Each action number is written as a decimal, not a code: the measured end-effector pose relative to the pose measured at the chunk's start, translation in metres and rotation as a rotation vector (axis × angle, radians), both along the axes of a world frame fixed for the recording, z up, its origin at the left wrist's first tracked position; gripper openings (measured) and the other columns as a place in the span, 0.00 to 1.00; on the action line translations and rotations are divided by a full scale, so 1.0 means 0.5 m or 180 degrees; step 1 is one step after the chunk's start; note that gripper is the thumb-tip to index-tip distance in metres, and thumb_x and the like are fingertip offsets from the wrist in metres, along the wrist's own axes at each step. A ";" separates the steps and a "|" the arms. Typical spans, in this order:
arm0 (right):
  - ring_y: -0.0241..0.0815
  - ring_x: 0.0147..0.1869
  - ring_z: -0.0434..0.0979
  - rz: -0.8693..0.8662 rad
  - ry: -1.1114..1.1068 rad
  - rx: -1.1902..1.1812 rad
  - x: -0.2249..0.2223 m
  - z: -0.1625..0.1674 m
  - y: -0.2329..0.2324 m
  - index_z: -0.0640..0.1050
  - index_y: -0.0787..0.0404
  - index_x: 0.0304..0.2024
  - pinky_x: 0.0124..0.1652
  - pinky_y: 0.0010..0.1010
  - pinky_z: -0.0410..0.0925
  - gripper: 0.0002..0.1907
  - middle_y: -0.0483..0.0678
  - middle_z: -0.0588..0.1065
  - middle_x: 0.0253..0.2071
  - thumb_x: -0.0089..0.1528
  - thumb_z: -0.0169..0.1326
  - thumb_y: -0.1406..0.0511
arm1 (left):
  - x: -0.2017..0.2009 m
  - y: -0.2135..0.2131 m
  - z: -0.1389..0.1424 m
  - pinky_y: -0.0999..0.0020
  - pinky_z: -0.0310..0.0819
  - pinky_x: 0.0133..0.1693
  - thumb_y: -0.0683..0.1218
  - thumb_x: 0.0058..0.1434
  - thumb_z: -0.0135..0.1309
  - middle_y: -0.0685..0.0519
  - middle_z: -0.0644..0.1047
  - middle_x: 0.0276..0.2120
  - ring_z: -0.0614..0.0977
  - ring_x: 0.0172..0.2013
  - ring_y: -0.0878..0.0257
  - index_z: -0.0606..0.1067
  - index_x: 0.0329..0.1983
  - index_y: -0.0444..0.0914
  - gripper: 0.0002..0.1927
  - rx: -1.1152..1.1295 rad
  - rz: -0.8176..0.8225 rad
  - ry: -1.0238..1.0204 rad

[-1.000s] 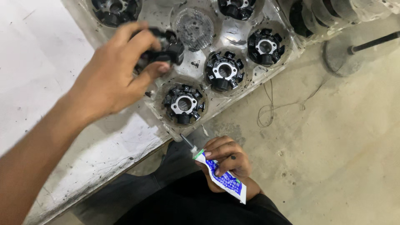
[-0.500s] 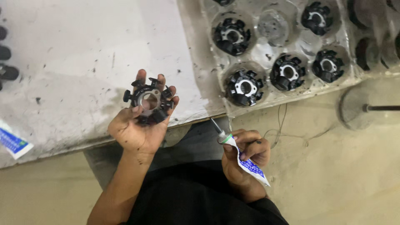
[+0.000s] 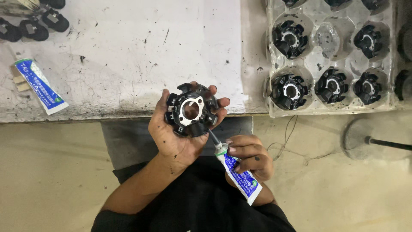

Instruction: The person holds a rotor component in one hand and a glue tube in the other, squeezing adhesive onto the magnet pads of the part. They rotate the part to reach each pad, then place the finished part into a plastic tray and pick up the next one, repeating the process for a series of parts.

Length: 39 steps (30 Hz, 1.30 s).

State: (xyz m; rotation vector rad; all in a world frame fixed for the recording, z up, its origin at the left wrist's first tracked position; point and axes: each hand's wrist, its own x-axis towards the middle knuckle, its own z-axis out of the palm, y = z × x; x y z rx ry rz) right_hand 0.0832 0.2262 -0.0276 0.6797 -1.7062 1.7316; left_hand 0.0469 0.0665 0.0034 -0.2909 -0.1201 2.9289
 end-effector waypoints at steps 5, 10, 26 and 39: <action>0.52 0.45 0.83 0.0079 -0.0031 0.0015 -0.001 -0.008 0.002 0.69 0.58 0.28 0.42 0.41 0.79 0.17 0.53 0.79 0.37 0.55 0.68 0.69 | 0.006 -0.001 -0.001 0.46 0.77 0.59 0.61 0.75 0.39 0.34 0.73 0.58 0.77 0.58 0.35 0.71 0.60 0.31 0.29 0.0173 -0.0214 -0.0198; 0.51 0.45 0.83 -0.0005 -0.0105 0.0046 0.007 -0.015 0.012 0.69 0.57 0.28 0.44 0.41 0.80 0.18 0.52 0.79 0.37 0.55 0.69 0.71 | 0.010 0.002 -0.004 0.47 0.78 0.58 0.61 0.74 0.40 0.35 0.72 0.58 0.78 0.56 0.38 0.70 0.60 0.31 0.29 0.0211 -0.0298 -0.0261; 0.48 0.45 0.83 0.0450 -0.0476 0.0344 -0.001 -0.001 0.056 0.71 0.58 0.28 0.45 0.39 0.79 0.16 0.53 0.80 0.37 0.54 0.70 0.68 | 0.009 0.011 -0.019 0.48 0.80 0.58 0.55 0.77 0.42 0.34 0.69 0.59 0.76 0.57 0.39 0.67 0.64 0.36 0.22 0.0611 -0.0429 -0.0065; 0.48 0.43 0.84 0.0247 -0.0846 0.0607 0.002 0.035 0.072 0.70 0.57 0.27 0.41 0.35 0.78 0.17 0.52 0.80 0.35 0.54 0.69 0.68 | -0.007 0.006 -0.017 0.48 0.79 0.58 0.57 0.75 0.43 0.35 0.72 0.58 0.77 0.57 0.38 0.69 0.63 0.36 0.24 0.0143 -0.0261 -0.0139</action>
